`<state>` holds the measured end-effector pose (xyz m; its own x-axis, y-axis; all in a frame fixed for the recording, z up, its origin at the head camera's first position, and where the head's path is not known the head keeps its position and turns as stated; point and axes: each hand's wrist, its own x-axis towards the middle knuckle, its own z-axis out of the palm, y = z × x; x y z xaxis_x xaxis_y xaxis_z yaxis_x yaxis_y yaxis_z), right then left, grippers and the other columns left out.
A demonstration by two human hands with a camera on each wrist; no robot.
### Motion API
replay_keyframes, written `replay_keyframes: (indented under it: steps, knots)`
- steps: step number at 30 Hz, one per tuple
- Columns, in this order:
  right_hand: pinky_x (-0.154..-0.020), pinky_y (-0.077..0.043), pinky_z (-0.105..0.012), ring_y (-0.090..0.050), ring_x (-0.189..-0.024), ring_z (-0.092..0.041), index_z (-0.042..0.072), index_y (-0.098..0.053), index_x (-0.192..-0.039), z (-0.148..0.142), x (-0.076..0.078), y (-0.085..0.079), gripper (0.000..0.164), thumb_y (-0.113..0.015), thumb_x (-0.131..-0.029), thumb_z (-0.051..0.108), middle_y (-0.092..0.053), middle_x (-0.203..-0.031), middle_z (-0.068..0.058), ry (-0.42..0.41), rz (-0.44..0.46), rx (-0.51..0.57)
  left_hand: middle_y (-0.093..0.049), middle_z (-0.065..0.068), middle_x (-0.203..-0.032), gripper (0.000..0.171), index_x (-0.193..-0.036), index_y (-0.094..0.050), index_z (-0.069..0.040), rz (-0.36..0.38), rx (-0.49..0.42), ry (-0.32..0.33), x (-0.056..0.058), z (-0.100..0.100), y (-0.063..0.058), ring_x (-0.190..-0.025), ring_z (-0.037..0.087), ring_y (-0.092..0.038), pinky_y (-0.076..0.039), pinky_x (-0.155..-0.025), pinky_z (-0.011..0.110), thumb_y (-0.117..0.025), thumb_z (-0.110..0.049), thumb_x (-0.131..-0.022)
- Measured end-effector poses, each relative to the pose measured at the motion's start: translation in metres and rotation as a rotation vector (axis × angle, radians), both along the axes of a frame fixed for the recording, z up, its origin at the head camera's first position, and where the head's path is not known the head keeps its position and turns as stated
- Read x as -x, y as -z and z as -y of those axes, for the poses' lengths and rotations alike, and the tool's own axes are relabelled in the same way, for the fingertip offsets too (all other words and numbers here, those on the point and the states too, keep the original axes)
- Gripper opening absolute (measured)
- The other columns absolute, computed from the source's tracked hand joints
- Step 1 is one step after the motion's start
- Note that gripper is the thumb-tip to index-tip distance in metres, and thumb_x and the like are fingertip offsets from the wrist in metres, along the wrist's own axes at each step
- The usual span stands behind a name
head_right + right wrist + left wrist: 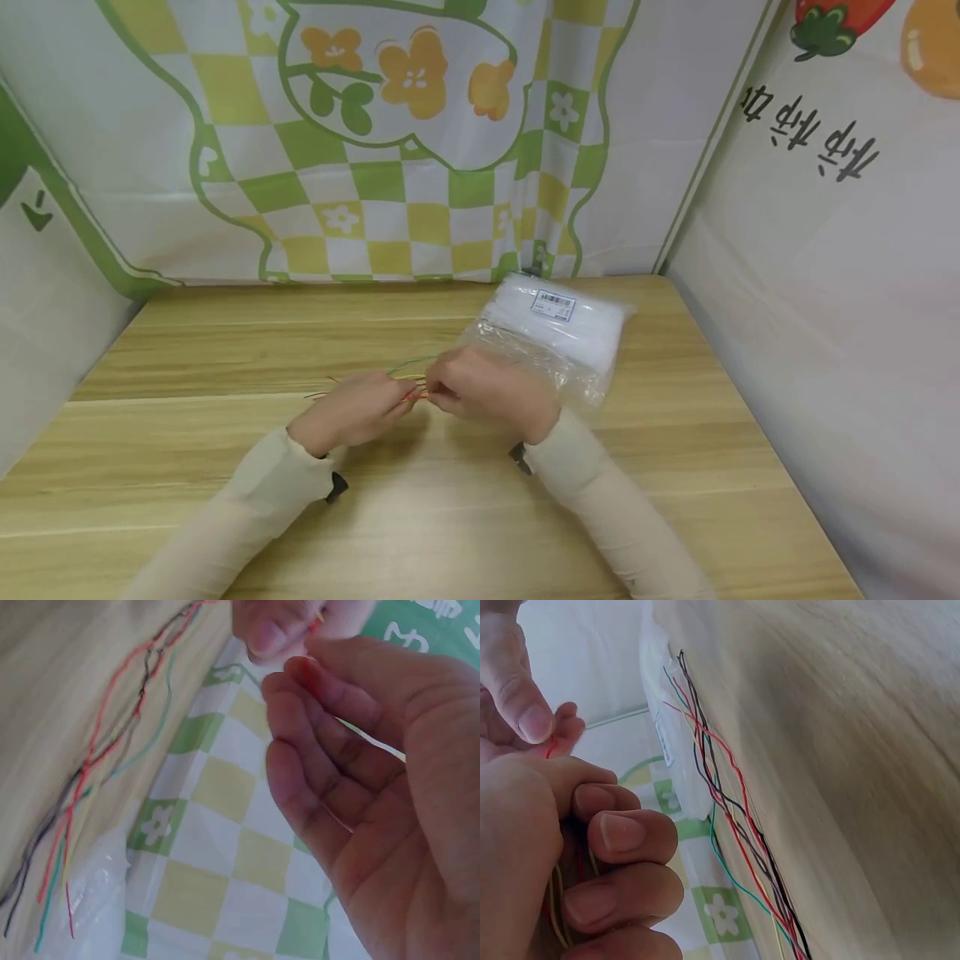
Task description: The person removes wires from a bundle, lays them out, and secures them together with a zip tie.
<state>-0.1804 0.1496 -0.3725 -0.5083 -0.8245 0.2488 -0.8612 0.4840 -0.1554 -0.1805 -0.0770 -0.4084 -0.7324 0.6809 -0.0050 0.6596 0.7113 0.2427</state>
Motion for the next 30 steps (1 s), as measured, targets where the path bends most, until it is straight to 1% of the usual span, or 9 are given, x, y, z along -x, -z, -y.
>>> replay_keyframes:
  steps: [4, 8, 11, 13, 15, 18, 23, 27, 30]
  knots:
    - [-0.079, -0.057, -0.021, -0.071, -0.085, -0.008, 0.012, -0.081, -0.101, 0.005, -0.001, 0.004, 0.006, -0.078, -0.097, 0.013, -0.077, -0.094, 0.003, -0.027, 0.029, 0.012, -0.04, -0.009, -0.064, 0.026, -0.093, -0.066, -0.017, 0.008, -0.012, 0.001, 0.001, -0.002, 0.003, -0.058, 0.009, -0.039, -0.037, -0.057, 0.028, -0.047, -0.019, -0.111]
    - [-0.079, -0.058, -0.023, -0.07, -0.084, -0.01, 0.011, -0.077, -0.094, -0.003, 0.003, 0.005, 0.005, -0.076, -0.096, 0.007, -0.075, -0.09, 0.002, -0.026, -0.004, 0.025, -0.048, -0.008, -0.068, 0.029, -0.096, -0.065, -0.018, 0.015, -0.035, 0.03, 0.001, 0.003, 0.006, -0.064, 0.01, -0.05, -0.048, -0.065, 0.033, -0.045, -0.026, -0.114]
    - [-0.073, -0.054, -0.023, -0.062, -0.076, -0.009, 0.011, -0.07, -0.083, -0.018, 0.008, 0.003, 0.015, -0.076, -0.096, 0.007, -0.068, -0.081, 0.003, 0.04, -0.039, 0.0, -0.067, 0.0, -0.085, 0.04, -0.106, -0.069, -0.012, 0.062, -0.051, 0.047, -0.002, 0.016, 0.008, -0.084, 0.017, -0.067, -0.057, -0.084, 0.041, -0.038, -0.036, -0.116]
    - [-0.07, -0.051, -0.023, -0.057, -0.074, -0.007, 0.012, -0.067, -0.08, -0.029, 0.013, 0.004, 0.02, -0.075, -0.096, 0.003, -0.064, -0.078, 0.004, 0.103, -0.033, -0.022, -0.075, 0.007, -0.111, 0.049, -0.124, -0.07, -0.006, 0.122, -0.066, 0.032, -0.004, 0.028, 0.01, -0.109, 0.026, -0.072, -0.055, -0.101, 0.047, -0.034, -0.038, -0.117]
    - [-0.068, -0.049, -0.023, -0.052, -0.071, -0.007, 0.011, -0.065, -0.077, -0.04, 0.018, 0.006, 0.024, -0.071, -0.095, -0.003, -0.061, -0.076, 0.005, 0.157, -0.016, -0.036, -0.071, 0.015, -0.134, 0.055, -0.138, -0.065, -0.001, 0.182, -0.086, 0.009, -0.006, 0.04, 0.012, -0.128, 0.034, -0.067, -0.051, -0.111, 0.052, -0.031, -0.039, -0.117]
    - [-0.066, -0.047, -0.023, -0.05, -0.07, -0.007, 0.012, -0.062, -0.074, -0.05, 0.025, 0.012, 0.027, -0.066, -0.092, -0.008, -0.058, -0.073, 0.005, 0.197, 0.021, -0.049, -0.065, 0.015, -0.146, 0.056, -0.146, -0.06, -0.002, 0.217, -0.111, -0.007, -0.007, 0.058, 0.014, -0.138, 0.035, -0.061, -0.047, -0.115, 0.055, -0.03, -0.039, -0.117]
    - [-0.067, -0.052, -0.024, -0.055, -0.072, -0.006, 0.014, -0.063, -0.077, -0.053, 0.03, 0.021, 0.025, -0.066, -0.094, -0.004, -0.063, -0.076, 0.005, 0.179, 0.021, -0.068, -0.073, 0.011, -0.133, 0.053, -0.138, -0.068, -0.007, 0.211, -0.122, -0.038, -0.006, 0.079, 0.01, -0.129, 0.033, -0.067, -0.051, -0.11, 0.054, -0.033, -0.041, -0.117]
    - [-0.066, -0.052, -0.024, -0.057, -0.072, -0.006, 0.014, -0.066, -0.079, -0.054, 0.028, 0.019, 0.029, -0.063, -0.087, -0.014, -0.068, -0.078, 0.004, 0.205, 0.048, -0.064, -0.068, 0.017, -0.139, 0.059, -0.142, -0.065, -0.003, 0.232, -0.128, -0.111, -0.006, 0.094, 0.002, -0.136, 0.039, -0.062, -0.047, -0.114, 0.058, -0.031, -0.044, -0.116]
    - [-0.066, -0.051, -0.023, -0.058, -0.071, -0.007, 0.013, -0.067, -0.081, -0.054, 0.029, 0.016, 0.031, -0.06, -0.085, -0.017, -0.069, -0.078, 0.003, 0.215, 0.066, -0.064, -0.063, 0.02, -0.147, 0.06, -0.147, -0.059, 0.001, 0.2, -0.123, -0.12, -0.005, 0.102, -0.002, -0.139, 0.042, -0.058, -0.044, -0.115, 0.061, -0.031, -0.043, -0.117]
